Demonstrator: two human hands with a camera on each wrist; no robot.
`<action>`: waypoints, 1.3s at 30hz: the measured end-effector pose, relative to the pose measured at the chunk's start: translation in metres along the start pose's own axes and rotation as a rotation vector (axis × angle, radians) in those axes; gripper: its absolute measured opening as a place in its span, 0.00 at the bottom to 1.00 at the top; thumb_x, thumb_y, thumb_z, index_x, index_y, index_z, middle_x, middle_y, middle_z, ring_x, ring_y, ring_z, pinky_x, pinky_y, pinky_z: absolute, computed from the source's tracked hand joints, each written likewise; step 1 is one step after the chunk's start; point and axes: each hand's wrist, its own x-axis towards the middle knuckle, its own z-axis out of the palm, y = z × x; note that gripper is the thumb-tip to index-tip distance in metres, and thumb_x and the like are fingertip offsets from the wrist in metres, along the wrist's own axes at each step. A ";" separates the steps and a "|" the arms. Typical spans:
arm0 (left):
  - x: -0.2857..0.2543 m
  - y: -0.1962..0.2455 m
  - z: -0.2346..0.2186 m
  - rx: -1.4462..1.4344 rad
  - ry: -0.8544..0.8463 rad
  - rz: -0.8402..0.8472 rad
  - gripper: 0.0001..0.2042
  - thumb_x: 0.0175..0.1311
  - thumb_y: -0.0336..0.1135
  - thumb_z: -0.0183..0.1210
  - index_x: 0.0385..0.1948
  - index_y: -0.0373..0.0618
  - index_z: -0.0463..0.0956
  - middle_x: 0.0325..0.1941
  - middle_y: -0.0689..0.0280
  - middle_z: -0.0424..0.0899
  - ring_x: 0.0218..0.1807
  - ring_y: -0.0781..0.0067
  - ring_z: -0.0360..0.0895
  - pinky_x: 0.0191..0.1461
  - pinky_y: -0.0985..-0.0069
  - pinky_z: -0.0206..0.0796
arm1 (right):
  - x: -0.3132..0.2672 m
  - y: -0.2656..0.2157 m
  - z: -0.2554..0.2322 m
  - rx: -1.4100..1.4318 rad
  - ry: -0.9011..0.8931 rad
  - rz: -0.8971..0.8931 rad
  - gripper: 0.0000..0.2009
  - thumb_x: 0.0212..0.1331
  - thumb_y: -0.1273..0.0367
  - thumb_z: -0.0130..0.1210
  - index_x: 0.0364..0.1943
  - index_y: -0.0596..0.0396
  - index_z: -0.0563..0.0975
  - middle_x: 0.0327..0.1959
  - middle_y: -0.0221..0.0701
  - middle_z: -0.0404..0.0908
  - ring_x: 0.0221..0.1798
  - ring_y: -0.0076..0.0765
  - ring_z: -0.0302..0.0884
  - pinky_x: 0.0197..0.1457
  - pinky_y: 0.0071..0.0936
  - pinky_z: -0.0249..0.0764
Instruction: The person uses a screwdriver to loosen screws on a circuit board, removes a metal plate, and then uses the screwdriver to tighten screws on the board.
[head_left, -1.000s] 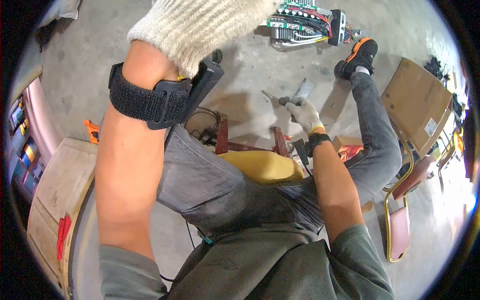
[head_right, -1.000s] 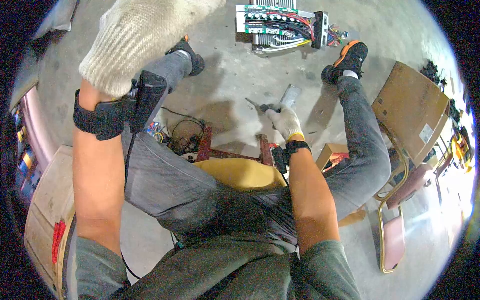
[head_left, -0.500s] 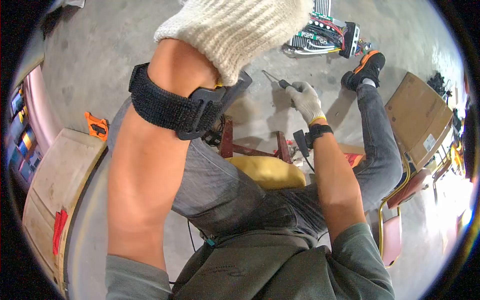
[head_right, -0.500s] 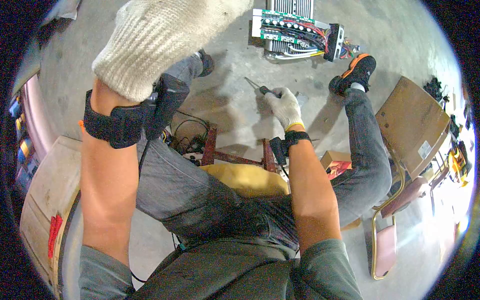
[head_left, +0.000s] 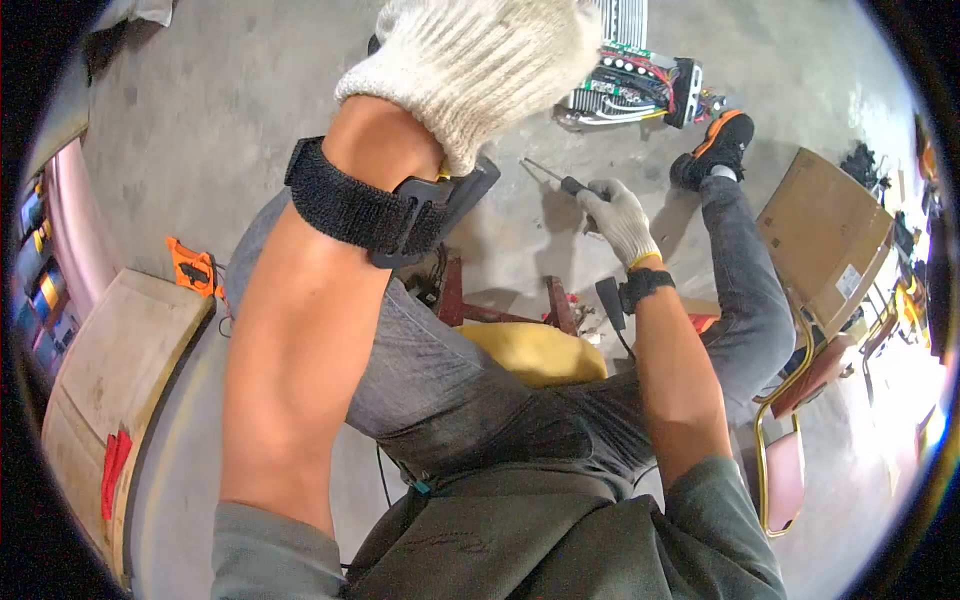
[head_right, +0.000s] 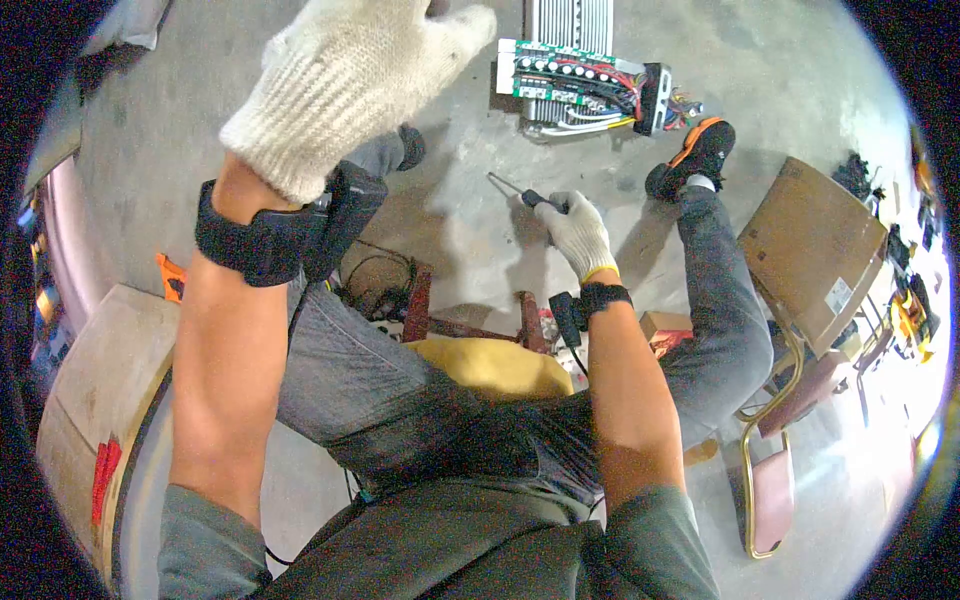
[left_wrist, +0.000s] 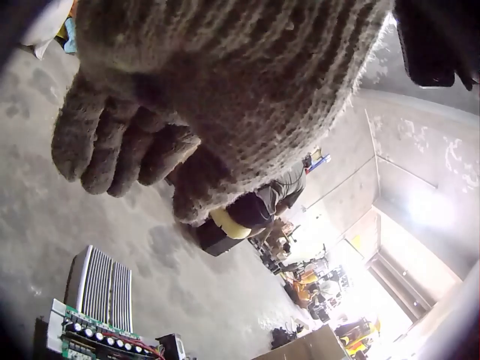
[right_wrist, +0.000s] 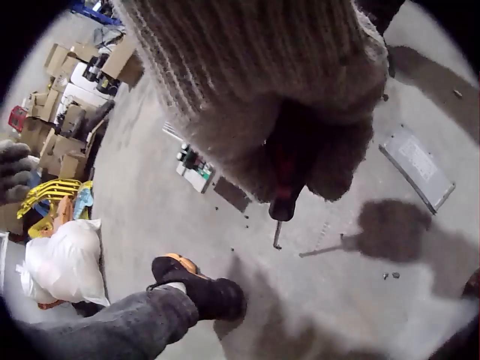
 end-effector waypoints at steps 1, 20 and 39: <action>0.005 0.002 -0.004 -0.054 -0.103 -0.066 0.13 0.71 0.37 0.57 0.39 0.33 0.78 0.33 0.46 0.85 0.39 0.46 0.87 0.42 0.56 0.79 | -0.009 -0.007 -0.009 0.045 -0.020 -0.006 0.26 0.61 0.56 0.65 0.54 0.64 0.81 0.36 0.40 0.87 0.37 0.32 0.84 0.46 0.30 0.79; -0.020 0.003 0.087 -1.028 -0.742 0.020 0.17 0.69 0.28 0.58 0.58 0.32 0.77 0.44 0.63 0.85 0.44 0.74 0.85 0.48 0.74 0.81 | -0.239 -0.073 -0.134 0.619 0.228 -0.249 0.21 0.66 0.67 0.60 0.60 0.63 0.76 0.39 0.29 0.81 0.39 0.22 0.77 0.46 0.22 0.73; -0.021 0.015 0.076 -1.157 -0.765 -0.026 0.16 0.73 0.33 0.60 0.57 0.35 0.77 0.47 0.60 0.87 0.45 0.74 0.86 0.49 0.75 0.82 | -0.256 -0.058 -0.131 0.655 0.280 -0.222 0.20 0.65 0.68 0.60 0.60 0.61 0.77 0.38 0.29 0.81 0.38 0.23 0.76 0.46 0.23 0.73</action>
